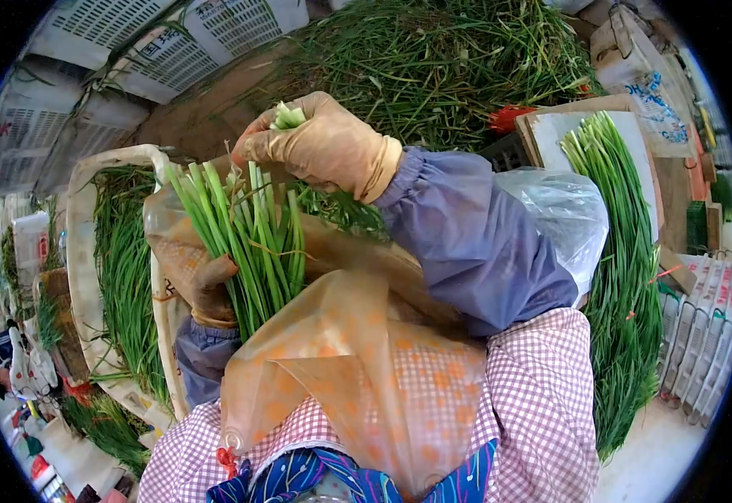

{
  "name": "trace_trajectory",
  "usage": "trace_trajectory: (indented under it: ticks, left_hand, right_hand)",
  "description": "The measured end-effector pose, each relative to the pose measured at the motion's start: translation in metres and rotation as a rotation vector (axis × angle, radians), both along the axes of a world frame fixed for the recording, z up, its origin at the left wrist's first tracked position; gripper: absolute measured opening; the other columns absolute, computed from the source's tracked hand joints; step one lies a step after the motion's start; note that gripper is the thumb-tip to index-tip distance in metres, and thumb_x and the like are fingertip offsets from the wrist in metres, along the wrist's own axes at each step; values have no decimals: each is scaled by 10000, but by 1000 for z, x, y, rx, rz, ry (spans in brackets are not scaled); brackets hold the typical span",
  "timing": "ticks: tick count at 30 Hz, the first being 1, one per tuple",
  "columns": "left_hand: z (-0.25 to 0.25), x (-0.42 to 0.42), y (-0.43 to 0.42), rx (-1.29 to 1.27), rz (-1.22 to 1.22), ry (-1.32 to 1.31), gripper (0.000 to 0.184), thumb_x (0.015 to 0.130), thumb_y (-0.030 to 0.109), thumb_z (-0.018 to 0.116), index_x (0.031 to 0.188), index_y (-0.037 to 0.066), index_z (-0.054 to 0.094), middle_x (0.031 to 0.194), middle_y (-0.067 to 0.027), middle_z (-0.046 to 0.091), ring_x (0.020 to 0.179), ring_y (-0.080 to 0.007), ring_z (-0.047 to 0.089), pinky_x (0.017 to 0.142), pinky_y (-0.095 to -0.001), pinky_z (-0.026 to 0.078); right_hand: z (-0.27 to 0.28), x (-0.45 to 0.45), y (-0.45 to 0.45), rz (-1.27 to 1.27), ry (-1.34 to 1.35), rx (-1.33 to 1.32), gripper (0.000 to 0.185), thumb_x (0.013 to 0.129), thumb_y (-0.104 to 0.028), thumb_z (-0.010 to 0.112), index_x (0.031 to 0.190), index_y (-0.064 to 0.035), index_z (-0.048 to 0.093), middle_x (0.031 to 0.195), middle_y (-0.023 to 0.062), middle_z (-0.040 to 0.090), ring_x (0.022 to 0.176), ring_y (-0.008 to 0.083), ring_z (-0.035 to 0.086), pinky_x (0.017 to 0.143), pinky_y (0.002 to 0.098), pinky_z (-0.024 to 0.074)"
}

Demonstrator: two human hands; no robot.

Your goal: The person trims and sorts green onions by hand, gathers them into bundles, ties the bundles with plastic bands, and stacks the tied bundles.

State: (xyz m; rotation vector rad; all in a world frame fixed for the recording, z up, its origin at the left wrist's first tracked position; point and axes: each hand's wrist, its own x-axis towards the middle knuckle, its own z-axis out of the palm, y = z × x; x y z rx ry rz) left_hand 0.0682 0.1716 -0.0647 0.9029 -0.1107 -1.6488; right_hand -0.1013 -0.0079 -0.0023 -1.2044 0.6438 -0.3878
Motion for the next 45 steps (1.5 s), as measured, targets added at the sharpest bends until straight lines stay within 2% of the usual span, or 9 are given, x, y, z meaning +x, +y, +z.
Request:
trace_trajectory:
  ticks: [8, 10, 12, 13, 19, 28, 35, 42, 45]
  left_hand:
    - [-12, 8, 4, -22, -5, 105, 582, 674, 49, 616, 1229, 8, 447, 1069, -171, 585, 898, -298, 619, 793, -447, 537]
    - [-12, 11, 2, -29, -1, 121, 603, 671, 65, 627, 1241, 7, 437, 1083, -178, 581, 905, -310, 617, 787, -445, 539]
    - [-7, 11, 4, -53, -14, 122, 615, 668, 79, 634, 1244, 5, 435, 1086, -182, 581, 909, -320, 616, 785, -445, 540]
    - [-3, 7, 2, -26, 0, 127, 613, 662, 86, 636, 1237, 3, 440, 1081, -188, 582, 906, -327, 615, 773, -442, 543]
    - [-9, 12, 5, -58, -23, 168, 588, 660, 115, 634, 1205, -26, 468, 1062, -193, 591, 911, -326, 614, 807, -444, 528]
    - [-4, 15, 4, -136, -17, 161, 593, 672, 153, 633, 1200, -61, 467, 1080, -220, 587, 933, -344, 609, 837, -458, 514]
    - [-45, 41, 26, -220, 5, 254, 612, 678, 160, 640, 1213, -68, 450, 1085, -227, 582, 927, -352, 609, 817, -462, 523]
    - [-50, 41, 31, -181, 94, 261, 630, 680, 175, 655, 1217, -80, 446, 1104, -239, 574, 914, -366, 612, 774, -469, 537]
    - [-49, 42, 27, -187, 0, 310, 622, 679, 162, 646, 1219, -78, 450, 1114, -234, 574, 923, -360, 611, 795, -464, 529]
  right_hand:
    - [8, -86, -115, -1011, 216, -518, 193, 916, -232, 529, 800, -85, 577, 675, 4, 544, 577, 101, 480, 518, 266, 404]
    - [-10, -141, -164, -1132, 65, -1173, 192, 894, -230, 560, 802, -72, 616, 640, -23, 530, 570, 86, 470, 503, 255, 385]
    - [-2, -163, -158, -1068, 138, -1107, 274, 941, -313, 491, 889, -110, 667, 644, -19, 569, 503, 66, 480, 426, 226, 381]
    - [-3, -143, -158, -1064, -264, -1315, 168, 870, -211, 591, 785, -76, 640, 628, -36, 534, 560, 69, 469, 488, 228, 377]
    - [-18, -72, -32, -290, 64, -351, 177, 879, -212, 583, 849, -43, 625, 663, 25, 593, 509, 107, 522, 461, 256, 445]
    - [-34, -24, 21, -2, 47, 172, 139, 798, -171, 684, 831, -40, 652, 588, -4, 546, 436, 52, 420, 375, 219, 322]
    - [-58, -55, 0, -447, -26, 228, 175, 897, -193, 556, 833, -41, 615, 509, -42, 401, 405, 52, 317, 364, 225, 235]
    - [-45, -154, -114, -1001, -436, -141, 274, 924, -334, 498, 906, -70, 571, 858, 77, 590, 759, 176, 555, 677, 283, 474]
    - [-3, -149, -116, -1236, -524, -271, 319, 941, -361, 456, 953, -61, 563, 759, 37, 565, 645, 145, 532, 594, 266, 450]
